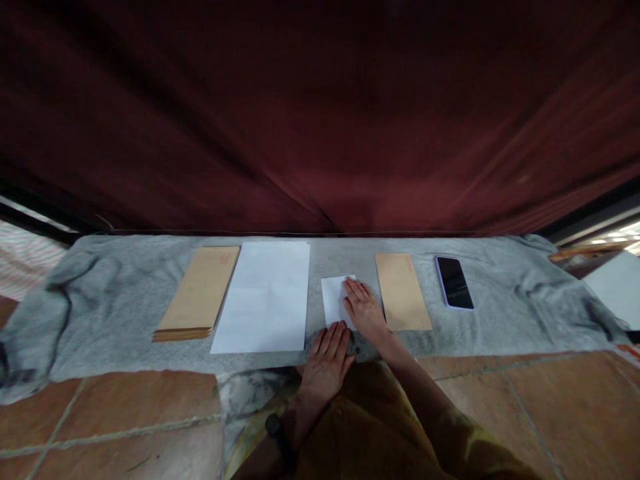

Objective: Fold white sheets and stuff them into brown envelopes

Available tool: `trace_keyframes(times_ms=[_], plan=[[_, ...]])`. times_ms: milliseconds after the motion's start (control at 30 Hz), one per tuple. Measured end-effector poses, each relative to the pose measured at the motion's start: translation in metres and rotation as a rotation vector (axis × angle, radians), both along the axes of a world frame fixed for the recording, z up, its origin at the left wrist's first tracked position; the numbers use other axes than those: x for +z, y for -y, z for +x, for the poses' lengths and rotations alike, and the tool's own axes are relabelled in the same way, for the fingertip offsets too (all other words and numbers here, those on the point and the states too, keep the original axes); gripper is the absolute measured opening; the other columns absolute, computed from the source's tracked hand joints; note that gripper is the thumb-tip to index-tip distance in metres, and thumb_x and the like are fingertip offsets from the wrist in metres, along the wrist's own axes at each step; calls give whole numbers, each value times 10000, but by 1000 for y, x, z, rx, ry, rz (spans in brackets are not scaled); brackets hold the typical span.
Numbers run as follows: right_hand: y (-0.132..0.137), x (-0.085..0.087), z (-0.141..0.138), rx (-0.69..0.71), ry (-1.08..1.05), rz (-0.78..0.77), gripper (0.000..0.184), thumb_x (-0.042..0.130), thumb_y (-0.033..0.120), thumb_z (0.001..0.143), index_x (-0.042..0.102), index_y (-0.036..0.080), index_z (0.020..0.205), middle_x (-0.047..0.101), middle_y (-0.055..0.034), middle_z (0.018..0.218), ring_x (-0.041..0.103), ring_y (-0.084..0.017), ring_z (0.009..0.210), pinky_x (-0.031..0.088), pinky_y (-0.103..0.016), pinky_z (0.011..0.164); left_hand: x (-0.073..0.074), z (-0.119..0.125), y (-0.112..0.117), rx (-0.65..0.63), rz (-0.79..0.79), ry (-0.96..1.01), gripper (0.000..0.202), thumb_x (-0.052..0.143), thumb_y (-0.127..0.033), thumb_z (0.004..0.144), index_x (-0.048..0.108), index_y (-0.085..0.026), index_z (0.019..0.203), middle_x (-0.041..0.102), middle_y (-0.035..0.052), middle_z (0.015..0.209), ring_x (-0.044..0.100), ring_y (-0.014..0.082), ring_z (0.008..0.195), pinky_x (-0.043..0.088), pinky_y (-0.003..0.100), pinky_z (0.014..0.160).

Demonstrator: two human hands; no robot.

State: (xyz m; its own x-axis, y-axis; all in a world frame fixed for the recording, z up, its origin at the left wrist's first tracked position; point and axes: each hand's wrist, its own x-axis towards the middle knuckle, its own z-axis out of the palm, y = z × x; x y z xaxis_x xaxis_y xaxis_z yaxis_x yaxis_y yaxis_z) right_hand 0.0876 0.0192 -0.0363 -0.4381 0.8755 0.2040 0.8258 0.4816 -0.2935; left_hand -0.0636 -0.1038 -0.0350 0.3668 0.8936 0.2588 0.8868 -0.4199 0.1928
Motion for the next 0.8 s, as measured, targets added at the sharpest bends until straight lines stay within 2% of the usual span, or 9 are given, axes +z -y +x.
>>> trace_keyframes(times_ms=[167,300,433,600,700,800], plan=[[48,-1,16,79,3,6,508,391,225,1020,417,113,1515,440,-129,1558,403,-249,1451,343,-486,1200,11,3,-4,67,-29,7,423,400,-231,1006,552,-139,1390,574,98,1462,543,228,1334,448,403,1093],[75,0,26,131,13,8,521,361,181,1002,417,108,1515,460,-128,1545,404,-237,1450,343,-471,1200,15,9,-23,148,-44,10,432,399,-209,994,551,-126,1390,559,117,1473,534,251,1341,450,431,1091],[87,0,27,102,11,21,493,361,192,1010,460,85,1481,484,-136,1526,414,-229,1443,333,-466,1209,11,14,-54,131,-48,20,471,365,-243,1010,496,-116,1445,490,116,1534,383,265,1465,314,484,1205],[93,1,28,103,-7,18,499,400,203,1008,441,110,1497,502,-131,1514,432,-227,1430,362,-475,1198,5,13,-84,156,-63,27,539,364,-332,1020,412,-100,1503,396,135,1591,296,276,1508,258,511,1227],[97,3,30,120,-24,-2,514,403,187,1000,423,120,1510,495,-141,1518,436,-239,1428,382,-493,1185,1,11,-88,204,-49,30,566,396,-357,1009,404,-88,1506,383,170,1589,304,291,1503,271,521,1216],[101,2,33,128,-95,-32,518,401,200,1000,421,139,1514,502,-144,1511,446,-255,1420,401,-511,1171,-3,10,-78,257,-29,48,592,423,-384,1001,404,-68,1501,378,208,1581,335,313,1487,298,534,1200]])
